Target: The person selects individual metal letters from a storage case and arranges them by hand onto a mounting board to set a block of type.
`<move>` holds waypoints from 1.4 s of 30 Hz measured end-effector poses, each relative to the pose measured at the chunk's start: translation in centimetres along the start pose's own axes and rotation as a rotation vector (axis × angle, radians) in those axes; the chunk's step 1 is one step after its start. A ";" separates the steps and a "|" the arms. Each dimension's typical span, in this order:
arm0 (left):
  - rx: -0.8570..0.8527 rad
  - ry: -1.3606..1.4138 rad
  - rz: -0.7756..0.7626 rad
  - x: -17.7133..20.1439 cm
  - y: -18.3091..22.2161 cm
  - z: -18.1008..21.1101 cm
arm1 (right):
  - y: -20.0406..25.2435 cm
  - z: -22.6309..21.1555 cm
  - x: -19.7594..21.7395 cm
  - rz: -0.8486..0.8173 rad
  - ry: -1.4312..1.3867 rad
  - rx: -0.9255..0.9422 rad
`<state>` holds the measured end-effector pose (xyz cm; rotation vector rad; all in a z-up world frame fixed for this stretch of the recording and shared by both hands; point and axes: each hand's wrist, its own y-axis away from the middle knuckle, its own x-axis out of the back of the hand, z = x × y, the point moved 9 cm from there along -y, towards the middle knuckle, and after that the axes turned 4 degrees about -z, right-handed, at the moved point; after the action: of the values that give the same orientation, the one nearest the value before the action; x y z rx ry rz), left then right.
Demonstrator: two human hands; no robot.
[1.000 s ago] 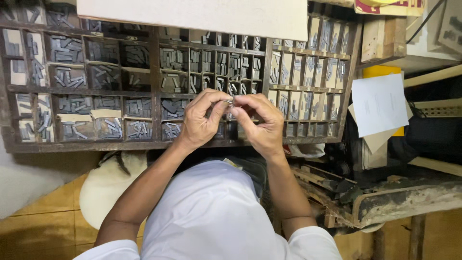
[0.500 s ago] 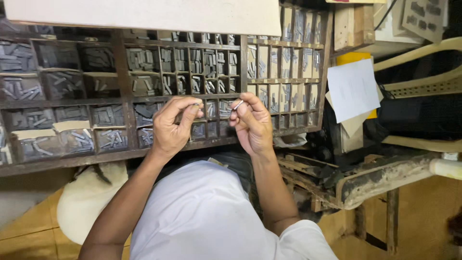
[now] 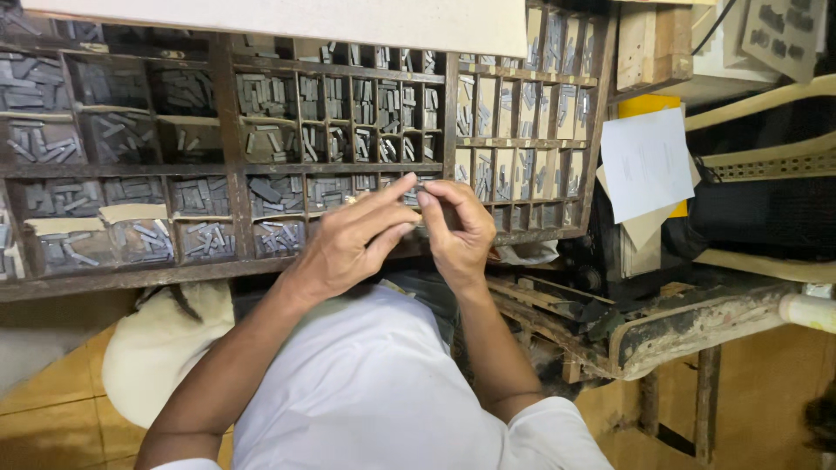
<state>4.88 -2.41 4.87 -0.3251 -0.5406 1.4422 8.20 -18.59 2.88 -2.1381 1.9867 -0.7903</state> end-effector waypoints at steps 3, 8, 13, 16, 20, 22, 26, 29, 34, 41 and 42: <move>0.067 0.055 -0.013 -0.6 0.4 -1.1 | 0.0 -0.6 -0.2 0.004 0.034 0.056; 0.089 0.095 -0.044 -1.1 1.3 -1.6 | 0.1 -0.5 0.0 0.036 -0.005 0.062; 0.046 0.060 -0.042 -1.2 1.5 -1.6 | 0.2 0.0 0.1 0.046 -0.009 0.070; -0.004 0.011 -0.043 -1.0 1.4 -1.1 | 0.2 -0.1 0.0 0.048 0.033 0.076; -0.010 -0.023 -0.078 -1.1 1.1 -0.9 | -0.6 -1.0 -0.1 -0.021 0.067 0.101; -0.006 -0.019 -0.110 -1.6 0.7 -0.9 | -1.5 -0.6 1.0 -0.038 0.096 0.098; 0.158 0.012 -0.011 -0.5 1.1 -3.4 | -3.0 4.4 7.9 0.112 0.359 -0.015; 0.295 0.125 0.117 0.4 3.1 -7.4 | -4.3 9.8 16.2 0.317 0.563 -0.083; 0.394 0.220 0.286 1.1 4.2 -8.4 | -6.5 14.0 20.4 0.323 0.712 0.006; 0.263 0.320 0.357 2.2 2.6 -6.2 | -4.9 7.1 7.9 0.069 0.383 -0.047; 0.275 0.359 0.352 1.9 2.4 -6.2 | -4.4 5.0 4.4 -0.059 0.224 -0.099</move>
<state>6.25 0.43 -1.29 -0.4624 0.0124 1.7246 14.41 -23.47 1.79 -2.2611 2.1189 -1.0010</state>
